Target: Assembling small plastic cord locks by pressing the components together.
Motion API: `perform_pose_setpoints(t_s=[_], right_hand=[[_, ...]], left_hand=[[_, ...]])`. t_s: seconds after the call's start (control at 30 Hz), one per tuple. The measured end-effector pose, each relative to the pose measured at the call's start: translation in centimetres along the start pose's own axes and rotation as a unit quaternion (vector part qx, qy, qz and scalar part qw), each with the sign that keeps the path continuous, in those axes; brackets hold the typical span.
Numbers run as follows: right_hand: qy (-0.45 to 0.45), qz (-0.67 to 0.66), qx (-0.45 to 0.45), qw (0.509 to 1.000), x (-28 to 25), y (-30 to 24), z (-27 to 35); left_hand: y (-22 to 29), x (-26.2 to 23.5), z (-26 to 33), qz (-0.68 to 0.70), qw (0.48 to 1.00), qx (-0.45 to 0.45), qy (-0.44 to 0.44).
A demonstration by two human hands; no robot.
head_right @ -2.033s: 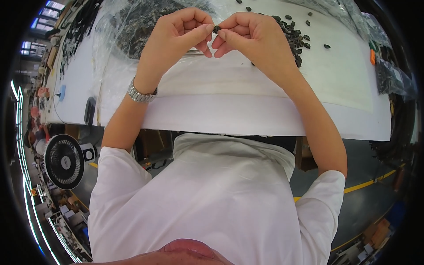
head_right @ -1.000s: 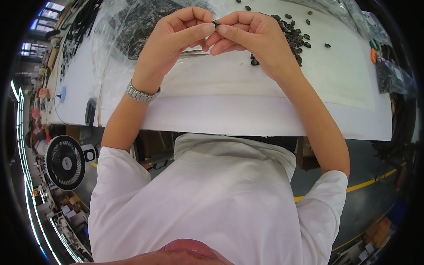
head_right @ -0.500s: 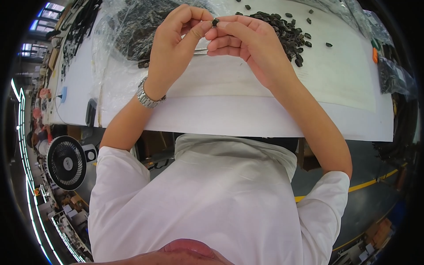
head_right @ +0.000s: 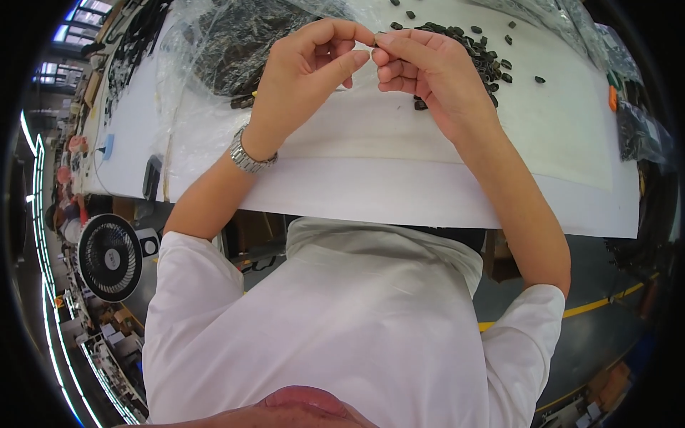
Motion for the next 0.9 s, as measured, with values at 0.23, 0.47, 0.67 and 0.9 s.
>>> perform_pose_setpoints(t_s=[0.23, 0.47, 0.67, 0.9], right_hand=[[0.085, 0.504, -0.034, 0.859, -1.7, -5.5, 0.7], [0.130, 0.719, -0.152, 0.665, -1.1, -7.0, 1.8], [0.087, 0.603, -0.132, 0.782, 0.5, -4.4, 1.4], [0.039, 0.569, -0.168, 0.804, 2.0, -2.6, 1.3]], left_hand=[[-4.5, -5.2, -2.0, -0.190, 0.982, -0.011, 0.004], [-6.8, -5.1, -1.6, -0.520, 0.848, 0.102, 0.029], [-6.1, -4.2, -1.6, -0.513, 0.853, 0.091, -0.017], [-4.3, -3.7, -2.0, -0.370, 0.929, 0.006, -0.031]])
Point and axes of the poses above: each hand's wrist, its own z-axis away from the middle knuckle, its own x-axis out of the palm, y = z × x, the point moved 7 cm from there along -z, towards the middle knuckle, and after that the axes turned 5 degrees about -x, right-handed, at the moved point
